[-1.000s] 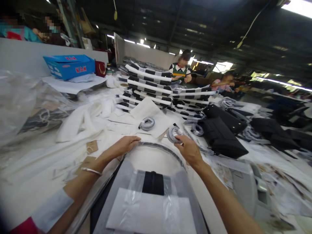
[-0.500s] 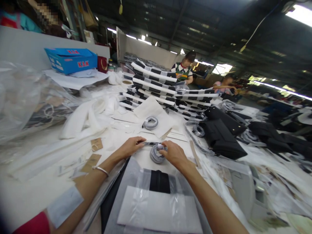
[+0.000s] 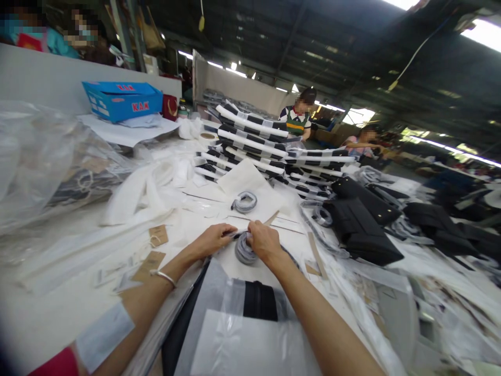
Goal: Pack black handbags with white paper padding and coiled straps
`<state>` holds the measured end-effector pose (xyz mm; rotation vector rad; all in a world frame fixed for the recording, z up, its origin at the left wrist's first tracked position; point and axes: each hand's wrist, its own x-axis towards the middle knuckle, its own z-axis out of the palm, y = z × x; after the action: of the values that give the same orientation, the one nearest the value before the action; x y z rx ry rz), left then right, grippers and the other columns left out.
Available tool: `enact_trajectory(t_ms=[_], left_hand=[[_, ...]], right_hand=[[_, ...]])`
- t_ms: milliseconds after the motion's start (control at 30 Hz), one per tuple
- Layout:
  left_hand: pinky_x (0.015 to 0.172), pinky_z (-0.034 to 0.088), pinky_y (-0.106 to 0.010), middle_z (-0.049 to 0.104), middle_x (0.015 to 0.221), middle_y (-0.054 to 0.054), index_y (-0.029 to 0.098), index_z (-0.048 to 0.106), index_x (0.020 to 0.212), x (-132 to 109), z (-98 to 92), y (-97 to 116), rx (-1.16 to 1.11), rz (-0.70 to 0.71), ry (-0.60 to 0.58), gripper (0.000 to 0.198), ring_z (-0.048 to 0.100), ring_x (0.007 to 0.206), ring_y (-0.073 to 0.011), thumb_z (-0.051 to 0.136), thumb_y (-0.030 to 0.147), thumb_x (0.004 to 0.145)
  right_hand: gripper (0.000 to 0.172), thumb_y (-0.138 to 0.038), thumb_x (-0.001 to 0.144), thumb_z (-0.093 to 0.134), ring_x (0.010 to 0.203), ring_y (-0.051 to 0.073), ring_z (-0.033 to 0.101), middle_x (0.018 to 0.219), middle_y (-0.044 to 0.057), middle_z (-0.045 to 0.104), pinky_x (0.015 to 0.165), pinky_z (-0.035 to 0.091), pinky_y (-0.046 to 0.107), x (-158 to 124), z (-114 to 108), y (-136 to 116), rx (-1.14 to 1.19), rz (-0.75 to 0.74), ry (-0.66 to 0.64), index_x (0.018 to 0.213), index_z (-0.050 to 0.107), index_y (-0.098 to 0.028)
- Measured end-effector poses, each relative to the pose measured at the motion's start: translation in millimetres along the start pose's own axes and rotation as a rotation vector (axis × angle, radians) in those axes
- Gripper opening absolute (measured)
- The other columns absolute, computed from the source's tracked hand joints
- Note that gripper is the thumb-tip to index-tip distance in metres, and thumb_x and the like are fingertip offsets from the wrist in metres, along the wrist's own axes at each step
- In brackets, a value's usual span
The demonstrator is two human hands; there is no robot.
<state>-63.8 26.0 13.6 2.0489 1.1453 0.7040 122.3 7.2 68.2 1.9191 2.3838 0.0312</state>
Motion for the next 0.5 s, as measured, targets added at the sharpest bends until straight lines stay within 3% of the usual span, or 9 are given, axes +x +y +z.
enact_trajectory(t_ms=[100,200,367,500], left_hand=[[0.09,0.044,-0.027,0.071,0.108,-0.005,0.019,0.069,0.112,0,-0.6,-3,0.056,0.032,-0.017,0.043,0.063,0.098,-0.02,0.05,0.015,0.073],[0.082,0.045,-0.026,0.071,0.099,-0.003,0.019,0.067,0.115,-3,-5.7,-1,0.082,0.049,-0.072,0.046,0.062,0.09,-0.0185,0.05,0.016,0.073],[0.066,0.042,-0.026,0.068,0.084,-0.001,0.021,0.069,0.1,-11,-15.6,16,0.159,-0.018,-0.181,0.031,0.061,0.076,-0.0177,0.051,0.042,0.085],[0.068,0.041,-0.028,0.066,0.09,-0.005,0.019,0.063,0.09,-16,-9.1,32,0.419,-0.102,-0.01,0.041,0.061,0.083,-0.0213,0.053,0.059,0.084]], right_hand=[[0.038,-0.026,0.083,0.064,0.104,0.024,0.059,0.115,0.006,0.065,0.082,0.043,0.032,5,1,5,-0.034,-0.085,0.049,0.121,0.059,-0.024],[0.035,-0.024,0.081,0.066,0.117,0.026,0.054,0.125,0.008,0.062,0.094,0.04,0.035,8,4,12,-0.035,-0.196,0.058,0.116,0.066,-0.024],[0.026,-0.035,0.079,0.067,0.097,0.023,0.065,0.101,0.005,0.072,0.078,0.045,0.03,3,5,7,0.046,-0.097,-0.095,0.104,0.071,-0.026],[0.027,-0.043,0.081,0.066,0.094,0.025,0.067,0.098,0.007,0.073,0.073,0.046,0.03,-2,5,-4,0.042,-0.108,-0.072,0.1,0.071,-0.025]])
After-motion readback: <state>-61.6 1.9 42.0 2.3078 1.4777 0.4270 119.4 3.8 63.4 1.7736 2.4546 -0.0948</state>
